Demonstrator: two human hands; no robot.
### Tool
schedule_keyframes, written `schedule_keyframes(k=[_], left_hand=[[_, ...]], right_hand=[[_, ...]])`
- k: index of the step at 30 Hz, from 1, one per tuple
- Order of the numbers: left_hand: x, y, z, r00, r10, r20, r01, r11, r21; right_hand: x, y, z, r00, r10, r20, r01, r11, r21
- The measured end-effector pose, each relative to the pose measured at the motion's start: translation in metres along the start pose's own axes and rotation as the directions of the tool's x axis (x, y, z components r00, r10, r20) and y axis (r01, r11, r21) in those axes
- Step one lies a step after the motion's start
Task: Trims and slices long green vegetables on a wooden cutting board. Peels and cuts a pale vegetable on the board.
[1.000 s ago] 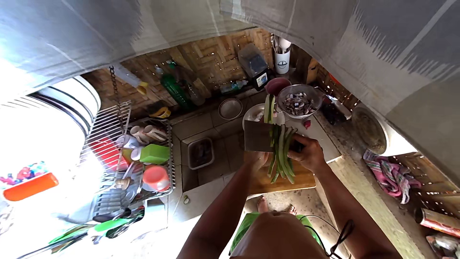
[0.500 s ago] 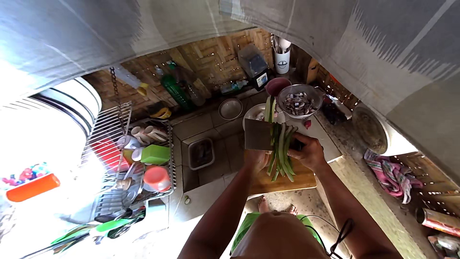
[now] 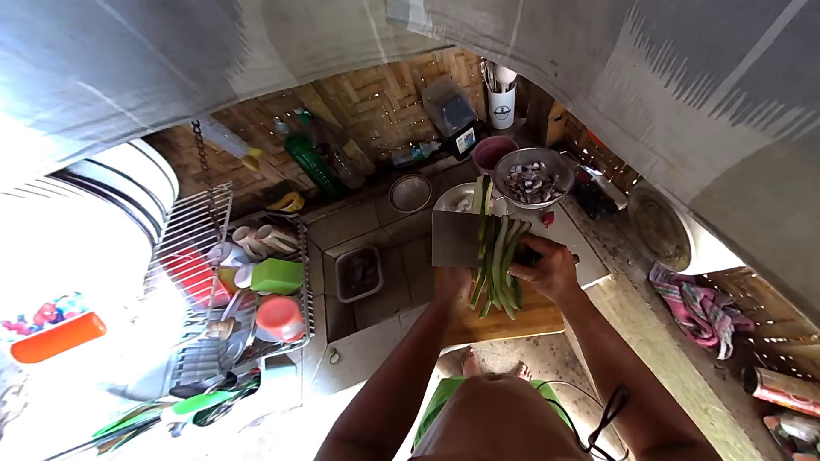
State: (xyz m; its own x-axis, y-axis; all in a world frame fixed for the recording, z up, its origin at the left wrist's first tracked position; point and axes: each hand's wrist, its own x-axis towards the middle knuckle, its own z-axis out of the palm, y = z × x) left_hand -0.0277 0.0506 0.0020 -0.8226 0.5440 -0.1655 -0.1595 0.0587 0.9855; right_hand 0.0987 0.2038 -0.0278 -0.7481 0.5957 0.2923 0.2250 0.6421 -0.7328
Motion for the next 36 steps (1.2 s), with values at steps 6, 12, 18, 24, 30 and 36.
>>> schedule_keyframes(k=[6,12,18,24,30,36], left_hand=[[0.006,-0.017,-0.005,0.991,0.100,0.090,-0.086,0.984,-0.154],[0.009,-0.027,-0.004,0.986,0.099,0.134,-0.062,0.966,-0.252],[0.010,-0.040,-0.009,0.981,0.040,0.190,0.015,0.960,-0.280],[-0.012,-0.041,0.000,0.969,0.069,0.236,0.011,0.948,-0.319],[0.004,-0.046,0.002,0.980,0.014,0.199,0.042,0.961,-0.275],[0.021,-0.047,-0.001,0.978,0.035,0.204,0.022,0.962,-0.273]], right_hand=[[0.001,0.000,0.000,1.000,-0.004,-0.016,0.004,1.000,-0.007],[0.001,-0.001,0.000,1.000,0.015,-0.016,-0.015,1.000,-0.005],[0.000,0.001,0.004,0.999,0.007,-0.038,-0.008,0.999,-0.031],[0.004,0.002,0.002,0.999,0.032,-0.037,-0.034,0.998,-0.056],[0.011,0.013,0.011,0.982,0.184,0.045,-0.185,0.982,0.025],[0.013,0.020,0.017,0.958,0.250,0.139,-0.258,0.965,0.040]])
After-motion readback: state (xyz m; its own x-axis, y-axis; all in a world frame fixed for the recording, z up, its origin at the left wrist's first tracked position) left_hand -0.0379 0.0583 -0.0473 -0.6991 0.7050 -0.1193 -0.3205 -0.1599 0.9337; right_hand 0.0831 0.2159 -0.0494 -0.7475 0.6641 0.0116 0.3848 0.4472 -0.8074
